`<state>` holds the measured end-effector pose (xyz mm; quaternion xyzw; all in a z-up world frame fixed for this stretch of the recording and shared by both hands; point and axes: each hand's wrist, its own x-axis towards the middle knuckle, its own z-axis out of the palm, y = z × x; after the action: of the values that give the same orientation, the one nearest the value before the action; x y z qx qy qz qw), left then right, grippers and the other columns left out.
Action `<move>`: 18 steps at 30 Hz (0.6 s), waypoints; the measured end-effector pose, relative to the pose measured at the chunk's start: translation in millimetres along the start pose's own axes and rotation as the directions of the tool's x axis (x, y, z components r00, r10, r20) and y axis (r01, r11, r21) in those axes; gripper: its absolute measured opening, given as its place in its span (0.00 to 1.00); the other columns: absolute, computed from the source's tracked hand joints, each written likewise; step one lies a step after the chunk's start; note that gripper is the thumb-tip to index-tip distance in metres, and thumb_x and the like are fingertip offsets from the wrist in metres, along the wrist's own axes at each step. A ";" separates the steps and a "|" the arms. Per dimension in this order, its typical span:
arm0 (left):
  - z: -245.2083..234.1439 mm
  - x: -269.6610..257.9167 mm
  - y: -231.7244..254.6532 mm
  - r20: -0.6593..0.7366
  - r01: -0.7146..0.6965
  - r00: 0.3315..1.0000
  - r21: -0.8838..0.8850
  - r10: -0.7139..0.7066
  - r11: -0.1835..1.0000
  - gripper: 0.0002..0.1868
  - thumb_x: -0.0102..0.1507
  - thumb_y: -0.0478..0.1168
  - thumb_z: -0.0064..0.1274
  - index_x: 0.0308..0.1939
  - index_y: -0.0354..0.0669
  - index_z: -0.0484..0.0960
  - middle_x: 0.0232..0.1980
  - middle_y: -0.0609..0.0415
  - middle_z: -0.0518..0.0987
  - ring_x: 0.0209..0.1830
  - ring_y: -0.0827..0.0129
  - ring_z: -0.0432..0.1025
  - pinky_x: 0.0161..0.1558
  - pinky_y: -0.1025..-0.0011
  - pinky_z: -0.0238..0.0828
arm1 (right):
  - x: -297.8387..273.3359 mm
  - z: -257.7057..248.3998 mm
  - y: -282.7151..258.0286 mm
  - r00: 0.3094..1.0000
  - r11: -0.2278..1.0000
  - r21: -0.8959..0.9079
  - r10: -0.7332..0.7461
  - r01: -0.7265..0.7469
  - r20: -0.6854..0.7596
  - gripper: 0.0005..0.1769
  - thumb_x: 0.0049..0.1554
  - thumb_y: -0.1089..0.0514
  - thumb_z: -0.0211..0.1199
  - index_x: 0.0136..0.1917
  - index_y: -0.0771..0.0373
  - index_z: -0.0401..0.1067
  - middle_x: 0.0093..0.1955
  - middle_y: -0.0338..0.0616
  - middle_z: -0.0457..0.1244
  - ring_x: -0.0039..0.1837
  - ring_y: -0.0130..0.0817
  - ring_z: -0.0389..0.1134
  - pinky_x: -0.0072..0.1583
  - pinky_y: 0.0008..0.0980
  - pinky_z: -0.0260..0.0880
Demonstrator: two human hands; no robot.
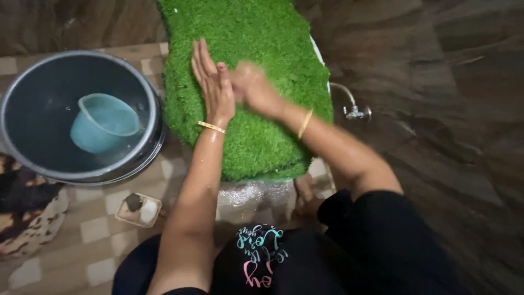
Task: The person washes a green textured mat by hand, applying soap, scrubbing the surface with their palms, and rinsing it with water from a bucket.
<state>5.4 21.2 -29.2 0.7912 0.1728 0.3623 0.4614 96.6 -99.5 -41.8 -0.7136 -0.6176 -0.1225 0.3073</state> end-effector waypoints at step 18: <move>-6.5 -1.9 3.9 -0.001 -0.041 0.999 -0.086 0.041 0.995 0.49 0.72 0.73 0.11 0.84 0.39 0.42 0.87 0.40 0.46 0.89 0.50 0.39 0.86 0.51 0.34 | 49.3 -18.8 -15.2 0.919 0.860 -0.348 0.394 -0.373 -0.013 0.09 0.63 0.54 0.63 0.46 0.61 0.72 0.46 0.53 0.61 0.52 0.48 0.62 0.55 0.49 0.64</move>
<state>-0.9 21.9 -24.6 0.7741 0.1405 0.3787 0.4874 96.1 -70.1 4.5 -0.8679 -0.4410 -0.1436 0.1780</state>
